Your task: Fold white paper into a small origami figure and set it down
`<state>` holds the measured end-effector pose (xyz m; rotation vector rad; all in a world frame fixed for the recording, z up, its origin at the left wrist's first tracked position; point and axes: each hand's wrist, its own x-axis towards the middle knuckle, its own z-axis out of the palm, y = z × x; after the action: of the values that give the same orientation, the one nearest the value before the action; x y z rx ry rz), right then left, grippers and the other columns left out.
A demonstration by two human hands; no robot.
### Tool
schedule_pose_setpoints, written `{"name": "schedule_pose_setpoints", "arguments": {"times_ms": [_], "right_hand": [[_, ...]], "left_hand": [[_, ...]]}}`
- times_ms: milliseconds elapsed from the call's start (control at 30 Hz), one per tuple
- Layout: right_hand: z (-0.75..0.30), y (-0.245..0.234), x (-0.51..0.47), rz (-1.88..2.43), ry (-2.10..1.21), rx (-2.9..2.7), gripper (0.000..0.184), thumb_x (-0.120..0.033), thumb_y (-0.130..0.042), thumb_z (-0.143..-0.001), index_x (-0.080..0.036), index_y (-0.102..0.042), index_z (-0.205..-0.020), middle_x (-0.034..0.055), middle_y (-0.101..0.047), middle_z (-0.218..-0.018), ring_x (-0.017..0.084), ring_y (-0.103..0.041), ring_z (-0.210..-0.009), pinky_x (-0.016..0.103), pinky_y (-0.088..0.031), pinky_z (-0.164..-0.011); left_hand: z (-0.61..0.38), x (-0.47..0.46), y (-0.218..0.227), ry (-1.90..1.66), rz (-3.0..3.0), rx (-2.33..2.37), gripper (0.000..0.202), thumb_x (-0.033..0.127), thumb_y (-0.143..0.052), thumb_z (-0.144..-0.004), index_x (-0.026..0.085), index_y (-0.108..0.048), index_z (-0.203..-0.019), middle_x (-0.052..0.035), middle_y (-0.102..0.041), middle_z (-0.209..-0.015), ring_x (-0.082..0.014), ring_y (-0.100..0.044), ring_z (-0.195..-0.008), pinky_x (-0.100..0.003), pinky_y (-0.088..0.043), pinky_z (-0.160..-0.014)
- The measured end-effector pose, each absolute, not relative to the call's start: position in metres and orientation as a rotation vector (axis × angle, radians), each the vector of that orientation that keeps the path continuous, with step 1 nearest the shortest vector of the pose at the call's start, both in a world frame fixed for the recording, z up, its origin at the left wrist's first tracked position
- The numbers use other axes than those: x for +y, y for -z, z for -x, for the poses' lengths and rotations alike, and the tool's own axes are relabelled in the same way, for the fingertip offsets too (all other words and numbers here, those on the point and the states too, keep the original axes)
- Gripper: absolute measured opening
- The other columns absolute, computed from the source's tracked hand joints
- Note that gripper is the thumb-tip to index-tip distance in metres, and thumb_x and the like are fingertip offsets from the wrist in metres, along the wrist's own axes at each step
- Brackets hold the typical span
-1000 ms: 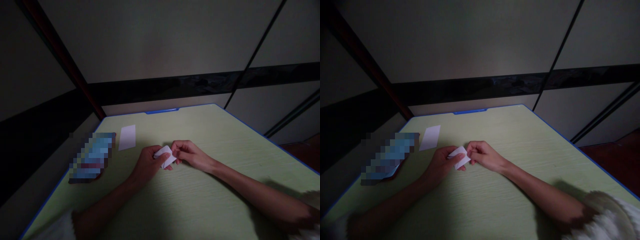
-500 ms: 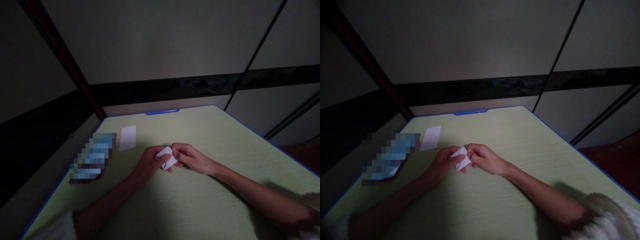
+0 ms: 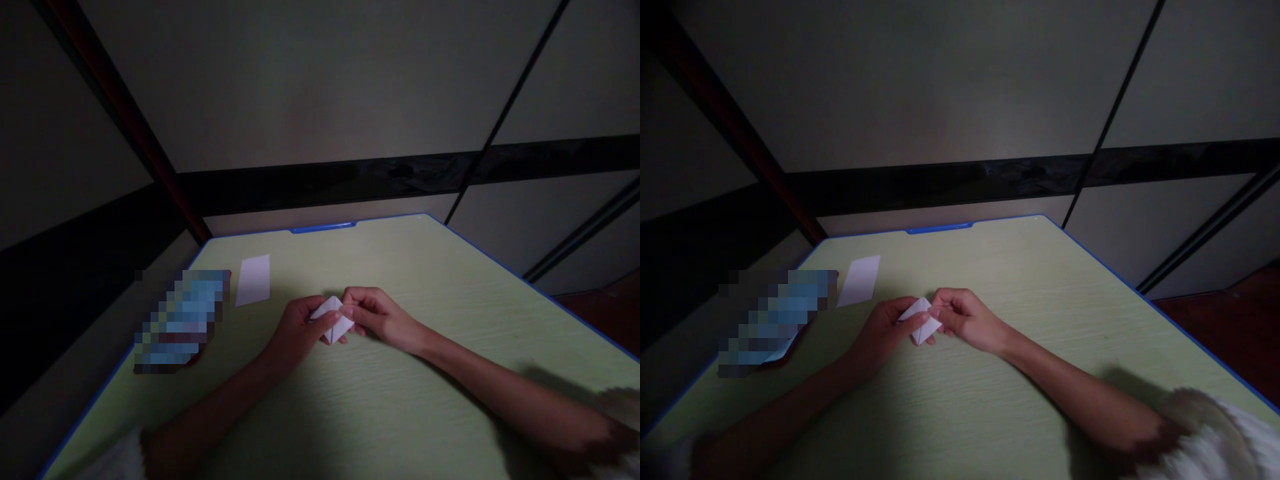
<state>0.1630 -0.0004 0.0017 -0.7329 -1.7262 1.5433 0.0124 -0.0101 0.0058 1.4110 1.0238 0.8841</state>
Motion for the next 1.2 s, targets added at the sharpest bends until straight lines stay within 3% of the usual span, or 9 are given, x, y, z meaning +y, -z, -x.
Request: {"name": "schedule_pose_setpoints", "arguments": {"times_ms": [333, 433, 533, 600, 900, 1200], "right_hand": [[-0.163, 0.0, 0.002, 0.89, -1.306, -1.754, 0.028, -0.038, -0.045, -0.078, -0.014, -0.043, -0.063, -0.0046, -0.038, -0.054, 0.006, -0.033, -0.049, 0.02, -0.025, -0.045], [-0.161, 0.001, 0.0, 0.822, -1.359, -1.684, 0.022, -0.033, -0.055, -0.072, -0.016, -0.04, -0.069, -0.0056, -0.039, -0.058, 0.006, -0.036, -0.05, 0.019, -0.027, -0.045], [-0.157, 0.003, -0.003, 0.746, -1.408, -1.633, 0.037, -0.022, -0.066, -0.061, -0.019, -0.035, -0.081, -0.0058, -0.045, -0.064, 0.006, -0.043, -0.054, 0.019, -0.034, -0.048], [-0.155, 0.004, -0.004, 0.752, -1.344, -1.611, 0.039, -0.016, -0.065, -0.061, -0.02, -0.034, -0.084, -0.0051, -0.047, -0.065, 0.007, -0.046, -0.056, 0.02, -0.037, -0.051], [-0.163, 0.0, -0.003, 0.733, -1.061, -1.793, 0.01, -0.016, -0.052, -0.074, -0.016, -0.048, -0.083, 0.0017, -0.052, -0.073, 0.009, -0.048, -0.064, 0.023, -0.04, -0.058], [-0.166, -0.005, -0.002, 0.774, -1.026, -1.917, 0.006, -0.017, -0.053, -0.073, -0.013, -0.054, -0.078, 0.0031, -0.053, -0.072, 0.009, -0.047, -0.06, 0.024, -0.041, -0.055]], "left_hand": [[-0.01, -0.007, 0.003, -0.929, -1.566, 1.116, 0.014, 0.024, -0.059, -0.062, 0.013, -0.055, -0.056, 0.0039, -0.047, -0.054, -0.0091, -0.043, -0.052, -0.02, -0.031, -0.049], [-0.011, -0.008, 0.002, -0.992, -1.502, 1.136, 0.016, 0.024, -0.06, -0.061, 0.013, -0.052, -0.053, 0.005, -0.044, -0.052, -0.0082, -0.041, -0.052, -0.02, -0.03, -0.049], [-0.011, -0.008, -0.001, -1.073, -1.314, 1.152, 0.018, 0.027, -0.061, -0.06, 0.013, -0.051, -0.056, 0.0052, -0.046, -0.051, -0.0078, -0.041, -0.05, -0.019, -0.03, -0.048], [-0.011, -0.007, -0.001, -1.112, -1.223, 1.149, 0.02, 0.03, -0.061, -0.061, 0.012, -0.051, -0.059, 0.0044, -0.05, -0.053, -0.0079, -0.042, -0.05, -0.019, -0.031, -0.049], [-0.006, -0.004, 0.011, -1.125, -1.201, 1.063, 0.019, 0.032, -0.06, -0.064, 0.013, -0.057, -0.062, 0.0048, -0.046, -0.052, -0.0076, -0.04, -0.051, -0.02, -0.03, -0.051], [-0.005, -0.002, 0.012, -1.071, -1.227, 1.044, 0.017, 0.028, -0.061, -0.063, 0.013, -0.056, -0.057, 0.0039, -0.048, -0.052, -0.0081, -0.041, -0.053, -0.02, -0.03, -0.053]]}}
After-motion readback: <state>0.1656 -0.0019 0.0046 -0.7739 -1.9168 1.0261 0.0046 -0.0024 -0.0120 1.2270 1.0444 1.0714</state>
